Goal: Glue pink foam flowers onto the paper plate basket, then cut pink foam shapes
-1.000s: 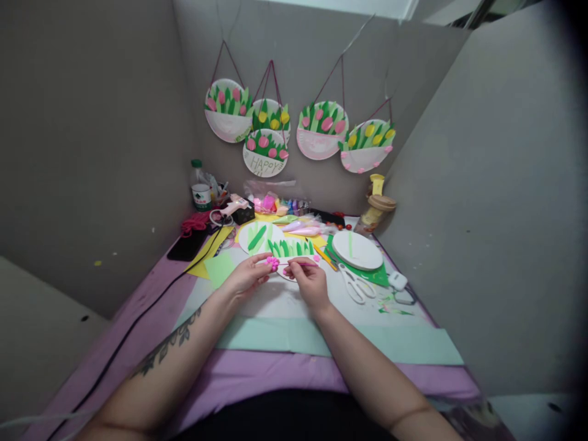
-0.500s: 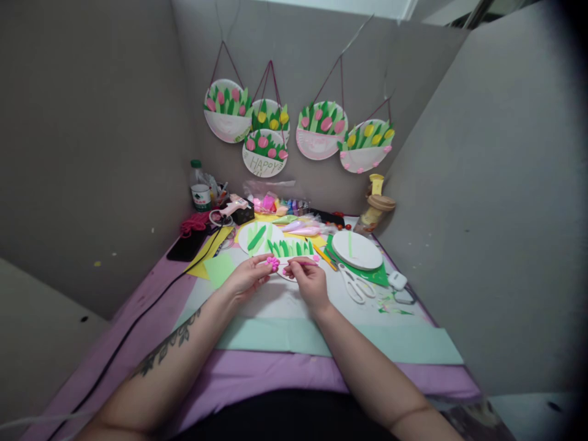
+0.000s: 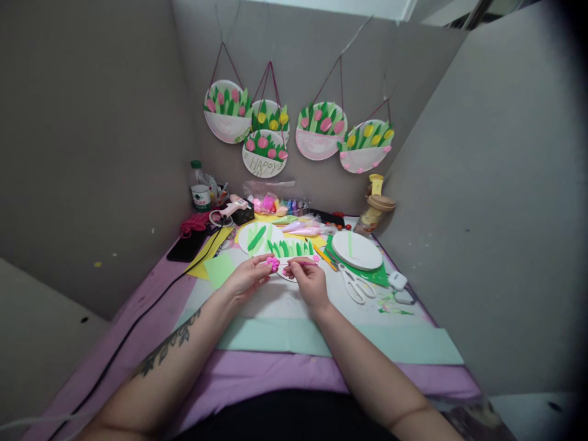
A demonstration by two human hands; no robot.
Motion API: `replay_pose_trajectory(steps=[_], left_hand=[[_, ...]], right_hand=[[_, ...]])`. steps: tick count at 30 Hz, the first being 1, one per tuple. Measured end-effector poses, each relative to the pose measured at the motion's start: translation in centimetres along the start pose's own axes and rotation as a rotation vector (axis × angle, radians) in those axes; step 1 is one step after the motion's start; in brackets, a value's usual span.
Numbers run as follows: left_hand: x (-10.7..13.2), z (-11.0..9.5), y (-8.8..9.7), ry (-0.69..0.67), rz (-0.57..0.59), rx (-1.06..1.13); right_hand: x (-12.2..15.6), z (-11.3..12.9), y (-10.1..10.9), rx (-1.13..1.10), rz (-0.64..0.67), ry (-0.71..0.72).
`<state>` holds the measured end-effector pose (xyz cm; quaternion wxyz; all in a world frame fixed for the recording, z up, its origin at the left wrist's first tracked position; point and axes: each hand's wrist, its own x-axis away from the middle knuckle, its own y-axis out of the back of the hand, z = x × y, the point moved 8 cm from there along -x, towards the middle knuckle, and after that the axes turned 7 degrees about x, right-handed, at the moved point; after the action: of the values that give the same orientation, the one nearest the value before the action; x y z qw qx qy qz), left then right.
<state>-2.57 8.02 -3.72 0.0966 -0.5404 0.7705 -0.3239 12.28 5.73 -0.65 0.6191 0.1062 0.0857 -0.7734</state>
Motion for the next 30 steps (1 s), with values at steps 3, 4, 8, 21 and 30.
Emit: replay_pose_trajectory(steps=[3, 4, 8, 21, 30], left_hand=[[0.08, -0.04, 0.2, 0.008, -0.038, 0.002], [0.08, -0.06, 0.24, 0.006, -0.045, 0.003], [-0.01, -0.01, 0.33, -0.014, -0.043, 0.019], [0.09, -0.15, 0.3, -0.026, -0.073, 0.051], [-0.14, -0.15, 0.71, -0.049, -0.072, 0.029]], right_hand=[[0.02, 0.06, 0.14, -0.027, 0.008, 0.017], [0.02, 0.08, 0.28, -0.04, 0.005, 0.028], [-0.08, -0.22, 0.88, -0.103, -0.028, 0.052], [0.26, 0.2, 0.25, -0.023, 0.001, 0.046], [0.31, -0.02, 0.08, -0.003, 0.028, 0.068]])
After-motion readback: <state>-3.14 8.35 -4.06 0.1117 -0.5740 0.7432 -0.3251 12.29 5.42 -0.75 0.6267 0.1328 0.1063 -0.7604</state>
